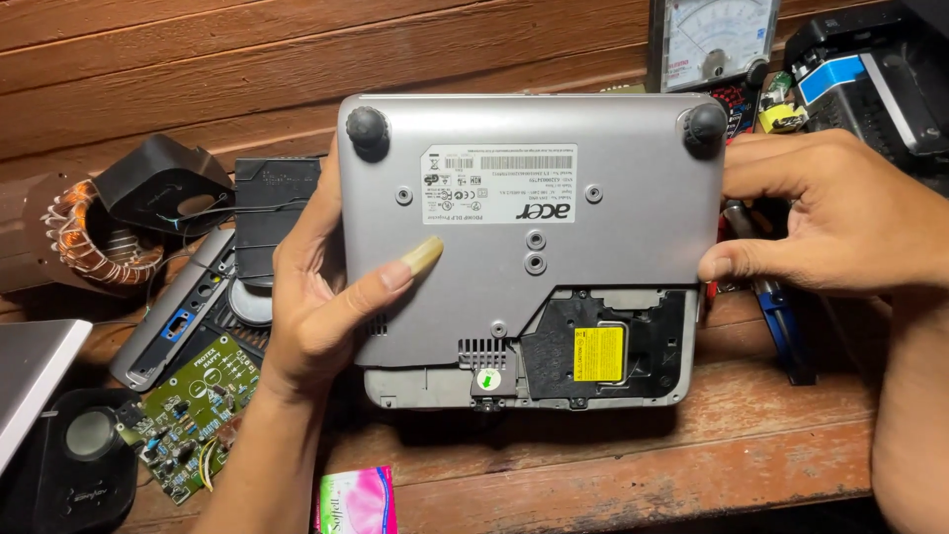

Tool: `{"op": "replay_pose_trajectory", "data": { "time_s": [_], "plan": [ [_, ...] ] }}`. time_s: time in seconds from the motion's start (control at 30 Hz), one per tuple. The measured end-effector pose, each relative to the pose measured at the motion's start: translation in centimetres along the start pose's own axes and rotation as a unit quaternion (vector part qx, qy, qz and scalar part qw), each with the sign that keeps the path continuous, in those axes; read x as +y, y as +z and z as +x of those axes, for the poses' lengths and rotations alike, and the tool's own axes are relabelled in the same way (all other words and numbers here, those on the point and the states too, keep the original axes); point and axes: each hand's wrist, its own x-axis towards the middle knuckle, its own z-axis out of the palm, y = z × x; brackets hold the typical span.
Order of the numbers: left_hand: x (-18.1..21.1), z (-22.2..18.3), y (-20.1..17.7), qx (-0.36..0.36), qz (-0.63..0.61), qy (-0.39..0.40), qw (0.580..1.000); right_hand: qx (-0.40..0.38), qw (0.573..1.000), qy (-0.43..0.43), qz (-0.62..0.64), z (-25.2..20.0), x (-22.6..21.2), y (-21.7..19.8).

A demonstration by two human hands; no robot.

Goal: Disassembling an Acer projector by removing screws from the lamp compartment and inspecting the internal components.

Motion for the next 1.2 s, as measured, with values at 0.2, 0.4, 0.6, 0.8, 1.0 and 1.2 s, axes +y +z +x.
{"op": "replay_pose_trajectory", "data": {
  "time_s": [0.2,0.4,0.6,0.8,1.0,1.2],
  "plan": [
    [-0.4,-0.1,-0.3,-0.002,0.017,0.012,1.000,0.001,1.000,0.004,-0.006,-0.1,0.1,0.0],
    [-0.1,0.0,-0.3,-0.006,0.022,0.015,1.000,0.003,1.000,0.003,-0.004,-0.1,0.3,0.1],
    [-0.1,0.0,-0.3,-0.003,0.031,0.014,0.999,-0.001,1.000,-0.010,-0.009,0.0,0.3,0.0],
    [-0.5,0.0,-0.5,-0.004,0.032,0.016,0.999,-0.013,1.000,0.003,-0.012,0.0,0.4,0.1],
    [-0.4,0.0,-0.5,-0.004,0.026,0.012,1.000,-0.015,1.000,-0.004,-0.002,0.2,-0.2,-0.1],
    [0.1,0.1,-0.1,-0.001,0.026,0.010,1.000,-0.019,1.000,-0.013,-0.005,0.3,-0.6,-0.2]
  ]
}}
